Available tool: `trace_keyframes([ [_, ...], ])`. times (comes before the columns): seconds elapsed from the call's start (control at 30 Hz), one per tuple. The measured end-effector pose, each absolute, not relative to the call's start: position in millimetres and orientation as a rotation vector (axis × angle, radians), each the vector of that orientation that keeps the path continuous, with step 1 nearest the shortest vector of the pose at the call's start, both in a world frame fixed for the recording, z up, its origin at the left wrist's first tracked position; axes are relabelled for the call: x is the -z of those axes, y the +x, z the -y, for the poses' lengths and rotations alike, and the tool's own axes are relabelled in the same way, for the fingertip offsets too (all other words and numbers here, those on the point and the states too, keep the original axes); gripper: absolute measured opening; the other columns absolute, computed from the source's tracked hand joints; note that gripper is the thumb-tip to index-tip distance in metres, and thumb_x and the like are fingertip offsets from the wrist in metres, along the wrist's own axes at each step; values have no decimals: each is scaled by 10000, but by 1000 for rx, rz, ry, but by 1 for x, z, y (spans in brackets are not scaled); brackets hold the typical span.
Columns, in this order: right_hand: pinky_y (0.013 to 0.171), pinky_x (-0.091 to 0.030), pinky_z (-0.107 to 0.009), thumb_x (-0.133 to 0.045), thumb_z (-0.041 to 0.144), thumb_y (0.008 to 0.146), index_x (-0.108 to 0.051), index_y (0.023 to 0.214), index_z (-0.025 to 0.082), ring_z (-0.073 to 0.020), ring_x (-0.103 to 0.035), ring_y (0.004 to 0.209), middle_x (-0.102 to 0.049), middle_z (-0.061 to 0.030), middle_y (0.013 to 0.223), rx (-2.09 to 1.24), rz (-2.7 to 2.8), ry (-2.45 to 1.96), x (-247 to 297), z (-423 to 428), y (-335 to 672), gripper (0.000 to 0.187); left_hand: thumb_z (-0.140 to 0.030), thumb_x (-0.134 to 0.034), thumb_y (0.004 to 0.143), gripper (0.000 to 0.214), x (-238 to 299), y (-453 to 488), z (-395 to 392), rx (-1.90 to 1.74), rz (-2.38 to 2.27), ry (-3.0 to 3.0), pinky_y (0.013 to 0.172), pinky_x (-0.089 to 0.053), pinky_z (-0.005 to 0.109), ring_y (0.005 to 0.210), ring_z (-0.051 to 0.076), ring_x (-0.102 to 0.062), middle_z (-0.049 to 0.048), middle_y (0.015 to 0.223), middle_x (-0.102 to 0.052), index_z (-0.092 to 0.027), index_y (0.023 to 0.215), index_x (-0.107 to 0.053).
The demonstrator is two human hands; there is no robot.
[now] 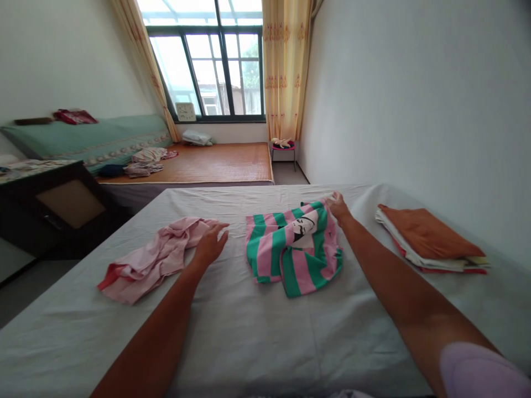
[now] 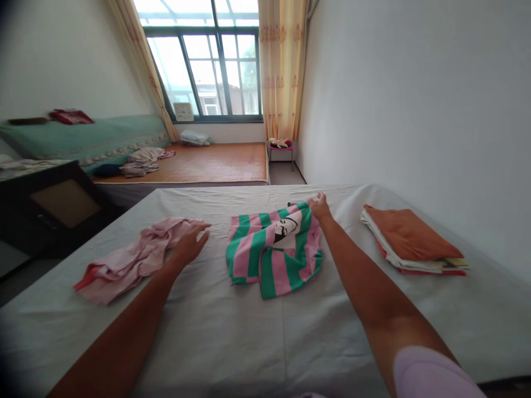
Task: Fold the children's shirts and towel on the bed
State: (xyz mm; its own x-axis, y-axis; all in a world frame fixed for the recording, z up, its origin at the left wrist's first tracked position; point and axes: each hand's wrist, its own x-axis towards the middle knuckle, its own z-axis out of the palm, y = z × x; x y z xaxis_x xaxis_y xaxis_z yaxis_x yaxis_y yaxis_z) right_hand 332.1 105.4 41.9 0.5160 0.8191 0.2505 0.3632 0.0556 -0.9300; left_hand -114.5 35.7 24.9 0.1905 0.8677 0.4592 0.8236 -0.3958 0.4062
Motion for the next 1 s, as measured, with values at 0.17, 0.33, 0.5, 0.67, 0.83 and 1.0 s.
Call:
trace_keyframes([
  [0.17, 881, -454, -386, -458, 542, 871, -482, 1262, 123, -275, -636, 995, -652, -178, 1090, -422, 1544, -2088, -30, -68, 363, 574, -484, -422, 904, 447, -26, -76, -16, -611, -1544, 2412, 907, -453, 361, 995, 236, -609, 74, 1032, -682, -215, 1218, -592],
  [0.33, 809, -465, -360, -543, 658, 768, -495, 1267, 119, -275, -633, 914, -661, -137, 962, -582, 1891, -2056, -21, -35, 353, 736, -473, -489, 878, 513, -22, -43, -2, -582, -1391, 2452, 985, -401, 386, 1124, 262, -545, 91, 1198, -629, -232, 1329, -522],
  [0.5, 633, -470, -259, -651, 394, 720, -369, 1395, 222, -145, -570, 700, -598, -15, 906, -885, 1878, -1481, -18, -13, 335, 752, -289, -462, 860, 409, -26, -38, -2, -786, -1174, 2296, 908, -446, 330, 995, 207, -579, 62, 1087, -632, -238, 1235, -618],
  [0.67, 545, -422, -207, -623, 375, 742, -594, 1166, 168, -111, -527, 651, -606, -27, 874, -1191, 1763, -1374, -24, 0, 358, 473, -371, -590, 741, 399, -43, -83, -16, -979, -1315, 1783, 665, -473, 253, 777, 173, -589, 47, 965, -659, -154, 1061, -689],
  [0.83, 630, -463, -259, -643, 362, 722, -668, 1039, 173, -129, -546, 675, -624, -54, 959, -814, 1861, -1529, -32, 5, 369, 370, -515, -667, 683, 551, -47, -110, -14, -598, -1288, 1655, 534, -410, 197, 597, 119, -529, 16, 775, -661, -141, 1087, -681],
  [1.0, 660, -459, -249, -613, 384, 797, -672, 942, 163, -141, -559, 710, -627, -27, 808, -969, 2279, -1279, -52, 24, 338, 271, -537, -688, 684, 544, -61, -113, -8, -493, -1262, 1742, 657, -464, 209, 778, 163, -595, 35, 946, -674, -212, 1121, -683],
])
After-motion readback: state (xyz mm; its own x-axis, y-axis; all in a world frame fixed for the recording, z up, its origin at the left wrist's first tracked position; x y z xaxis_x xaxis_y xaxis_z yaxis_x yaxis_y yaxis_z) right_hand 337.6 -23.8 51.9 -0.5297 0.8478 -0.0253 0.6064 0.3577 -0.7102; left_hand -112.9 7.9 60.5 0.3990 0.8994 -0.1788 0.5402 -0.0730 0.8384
